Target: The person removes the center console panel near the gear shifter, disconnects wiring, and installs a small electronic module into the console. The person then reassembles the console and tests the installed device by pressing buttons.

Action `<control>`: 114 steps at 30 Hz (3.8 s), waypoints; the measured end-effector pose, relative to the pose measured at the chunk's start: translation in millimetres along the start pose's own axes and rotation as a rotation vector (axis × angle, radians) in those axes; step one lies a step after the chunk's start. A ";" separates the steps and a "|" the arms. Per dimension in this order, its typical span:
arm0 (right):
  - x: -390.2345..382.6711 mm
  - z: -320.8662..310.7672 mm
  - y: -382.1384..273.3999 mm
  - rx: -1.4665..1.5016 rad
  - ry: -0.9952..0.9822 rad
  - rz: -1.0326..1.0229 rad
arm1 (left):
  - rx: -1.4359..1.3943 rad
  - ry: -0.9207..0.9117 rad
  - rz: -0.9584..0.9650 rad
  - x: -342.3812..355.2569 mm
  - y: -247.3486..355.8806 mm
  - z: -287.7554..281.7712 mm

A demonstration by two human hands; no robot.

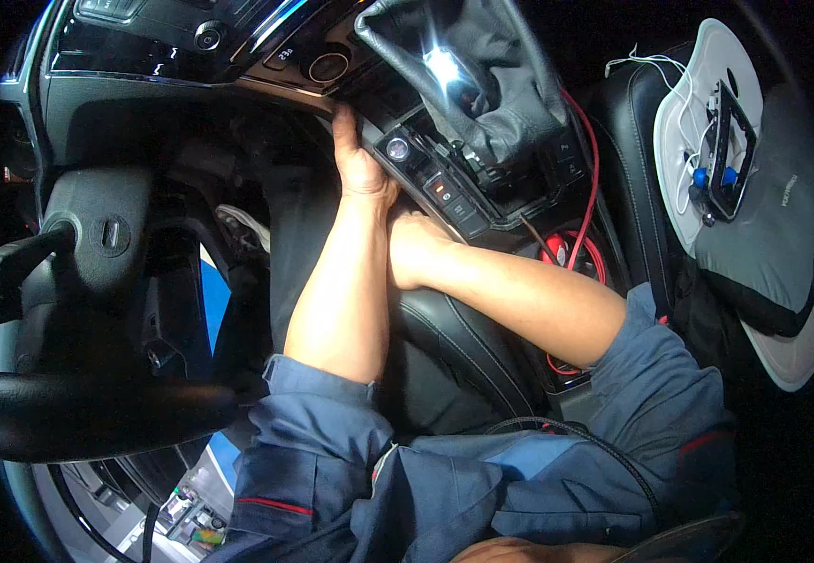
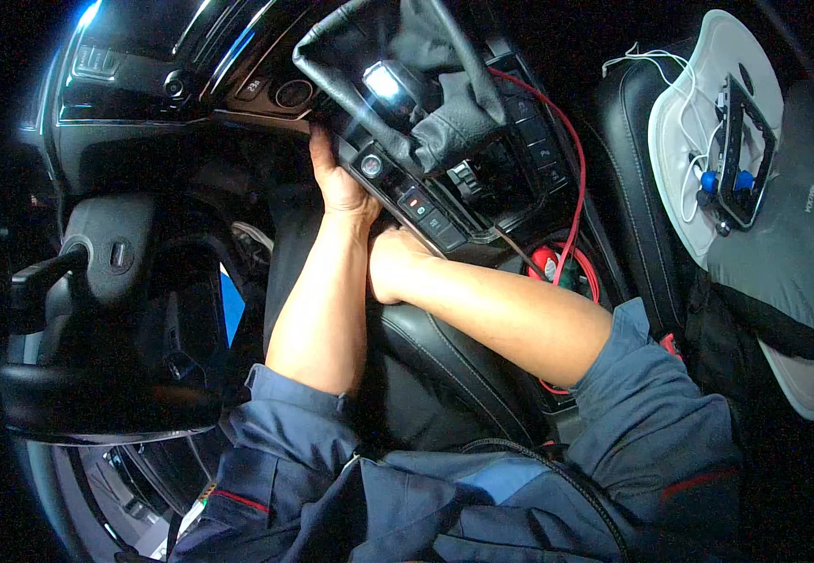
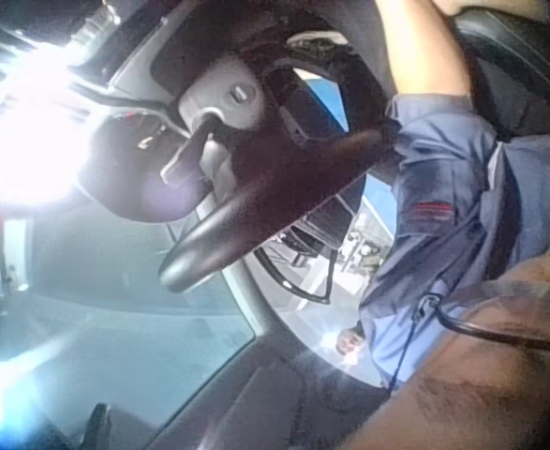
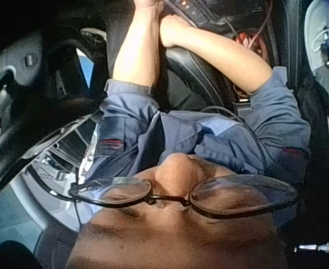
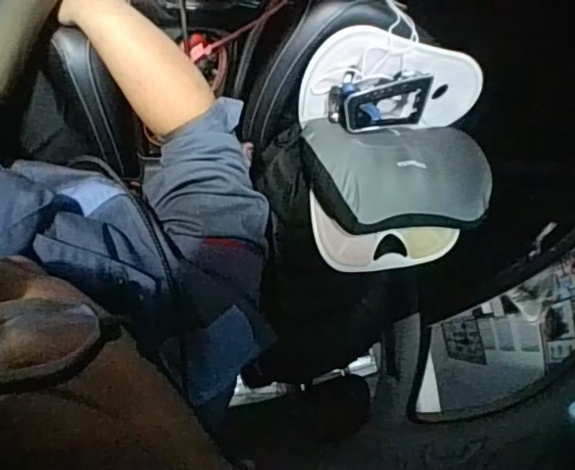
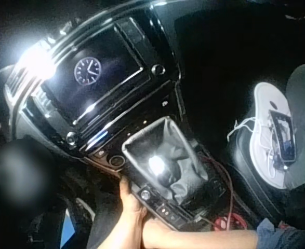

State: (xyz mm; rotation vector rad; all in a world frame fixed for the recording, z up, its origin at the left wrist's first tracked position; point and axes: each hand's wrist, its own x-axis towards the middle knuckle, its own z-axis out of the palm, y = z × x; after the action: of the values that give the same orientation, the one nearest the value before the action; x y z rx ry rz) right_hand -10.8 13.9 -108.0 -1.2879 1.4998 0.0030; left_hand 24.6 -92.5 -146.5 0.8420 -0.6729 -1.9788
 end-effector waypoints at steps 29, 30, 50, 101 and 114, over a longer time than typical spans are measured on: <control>-0.2 2.5 -3.5 -0.161 0.016 -0.101 | 0.259 0.112 -0.066 0.7 13.1 -16.9; 0.0 2.7 -3.6 -0.168 0.017 -0.093 | 0.284 0.148 -0.091 0.6 13.4 -18.7; -13.3 -9.5 -7.8 -0.087 0.015 -0.094 | 0.322 0.067 -0.181 -1.7 12.6 -38.0; -83.2 -67.7 -13.9 -0.254 -0.135 -0.334 | 0.277 0.081 -0.121 4.3 0.0 -31.9; -82.5 -88.1 35.6 0.049 0.359 -0.083 | 0.275 0.006 -0.130 -4.3 9.2 -16.4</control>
State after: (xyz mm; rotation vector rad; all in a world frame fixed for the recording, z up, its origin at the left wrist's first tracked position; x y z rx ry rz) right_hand -112.9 32.4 -36.9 -1.3599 1.7342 -0.3326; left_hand 43.6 -95.5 -148.8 1.0790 -0.9219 -2.0260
